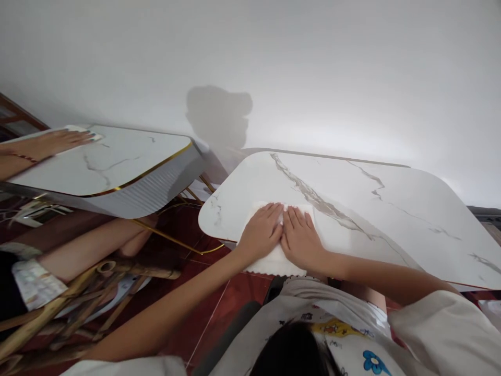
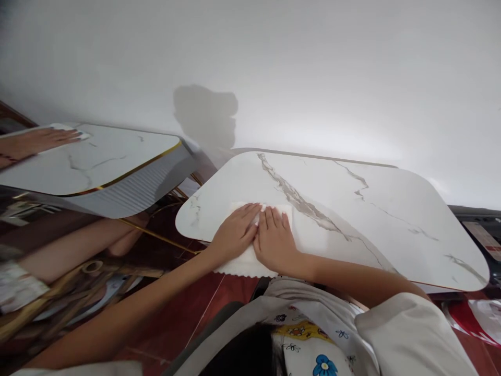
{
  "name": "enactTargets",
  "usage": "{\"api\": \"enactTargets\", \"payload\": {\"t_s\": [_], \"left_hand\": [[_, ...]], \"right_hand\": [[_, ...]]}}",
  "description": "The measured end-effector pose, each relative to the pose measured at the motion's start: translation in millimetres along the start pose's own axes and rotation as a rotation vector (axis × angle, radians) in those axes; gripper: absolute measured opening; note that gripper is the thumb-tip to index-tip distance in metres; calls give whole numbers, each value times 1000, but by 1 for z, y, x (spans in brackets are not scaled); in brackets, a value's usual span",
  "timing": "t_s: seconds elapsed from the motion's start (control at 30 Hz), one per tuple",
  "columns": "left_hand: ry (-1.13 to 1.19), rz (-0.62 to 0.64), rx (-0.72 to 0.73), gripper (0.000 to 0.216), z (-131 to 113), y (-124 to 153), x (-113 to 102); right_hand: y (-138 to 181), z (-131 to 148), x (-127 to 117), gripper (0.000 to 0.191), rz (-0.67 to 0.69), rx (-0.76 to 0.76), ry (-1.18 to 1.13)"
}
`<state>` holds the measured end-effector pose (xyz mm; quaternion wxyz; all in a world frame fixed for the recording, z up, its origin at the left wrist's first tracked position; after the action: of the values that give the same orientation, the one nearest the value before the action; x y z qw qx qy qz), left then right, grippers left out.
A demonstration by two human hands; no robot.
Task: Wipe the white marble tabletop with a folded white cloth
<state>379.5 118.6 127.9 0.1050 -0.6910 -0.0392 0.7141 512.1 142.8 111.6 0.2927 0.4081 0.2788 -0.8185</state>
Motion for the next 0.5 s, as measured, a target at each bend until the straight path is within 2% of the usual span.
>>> {"api": "enactTargets", "payload": {"t_s": [0.1, 0.2, 0.5], "left_hand": [[13, 12, 21, 51, -13, -13, 1], [36, 24, 21, 49, -10, -43, 5], [209, -61, -34, 41, 45, -168, 41]], "right_hand": [[2, -14, -6, 58, 20, 38, 8], [-19, -34, -10, 59, 32, 82, 24], [-145, -112, -17, 58, 40, 145, -20]]}}
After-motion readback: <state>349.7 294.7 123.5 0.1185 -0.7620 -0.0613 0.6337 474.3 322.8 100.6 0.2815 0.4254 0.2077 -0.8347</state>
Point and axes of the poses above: each hand's wrist, its own y-axis away from the middle knuckle, its own x-axis out of the palm, z = x × y, the point moved 2 cm from there along -y, towards the middle knuckle, and after that the axes turned 5 degrees about -y, right-handed, at the moved point
